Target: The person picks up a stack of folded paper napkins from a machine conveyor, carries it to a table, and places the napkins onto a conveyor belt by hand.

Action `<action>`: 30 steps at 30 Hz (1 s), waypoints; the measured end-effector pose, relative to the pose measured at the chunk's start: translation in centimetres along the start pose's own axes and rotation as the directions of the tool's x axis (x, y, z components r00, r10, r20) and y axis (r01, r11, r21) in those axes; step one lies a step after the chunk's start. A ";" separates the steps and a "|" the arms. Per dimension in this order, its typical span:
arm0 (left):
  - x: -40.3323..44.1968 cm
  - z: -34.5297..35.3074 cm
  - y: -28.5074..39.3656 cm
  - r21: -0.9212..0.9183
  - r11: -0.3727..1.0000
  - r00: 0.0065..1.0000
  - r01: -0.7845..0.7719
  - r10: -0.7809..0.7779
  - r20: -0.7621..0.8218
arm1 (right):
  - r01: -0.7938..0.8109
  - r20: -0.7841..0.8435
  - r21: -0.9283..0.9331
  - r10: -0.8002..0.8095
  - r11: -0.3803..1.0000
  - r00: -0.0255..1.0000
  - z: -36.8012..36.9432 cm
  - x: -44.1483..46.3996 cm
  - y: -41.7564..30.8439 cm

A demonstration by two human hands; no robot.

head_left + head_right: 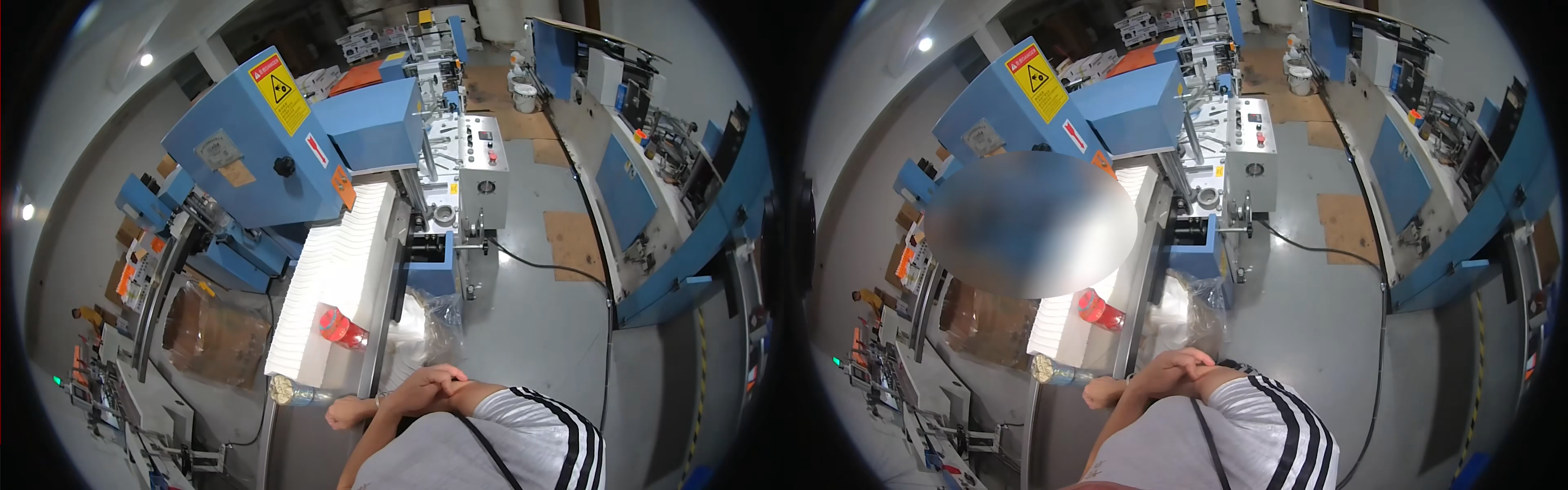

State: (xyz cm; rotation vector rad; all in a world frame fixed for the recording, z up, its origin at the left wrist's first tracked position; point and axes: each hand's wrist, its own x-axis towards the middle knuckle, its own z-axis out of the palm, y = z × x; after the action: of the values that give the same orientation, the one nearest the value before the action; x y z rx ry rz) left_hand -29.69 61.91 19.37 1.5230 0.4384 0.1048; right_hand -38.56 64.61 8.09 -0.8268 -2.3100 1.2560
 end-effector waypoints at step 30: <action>0.0 0.2 -2.2 0.156 0.963 0.973 -0.218 0.227 -0.042 | 0.219 -0.034 -0.130 -0.225 0.967 0.974 4.4 2.7 4.5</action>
State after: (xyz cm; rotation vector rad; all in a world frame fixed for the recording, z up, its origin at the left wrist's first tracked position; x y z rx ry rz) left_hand -30.02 61.63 17.24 1.7190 0.3266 0.2990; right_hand -41.78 65.56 2.07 -0.6094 -2.3844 0.9938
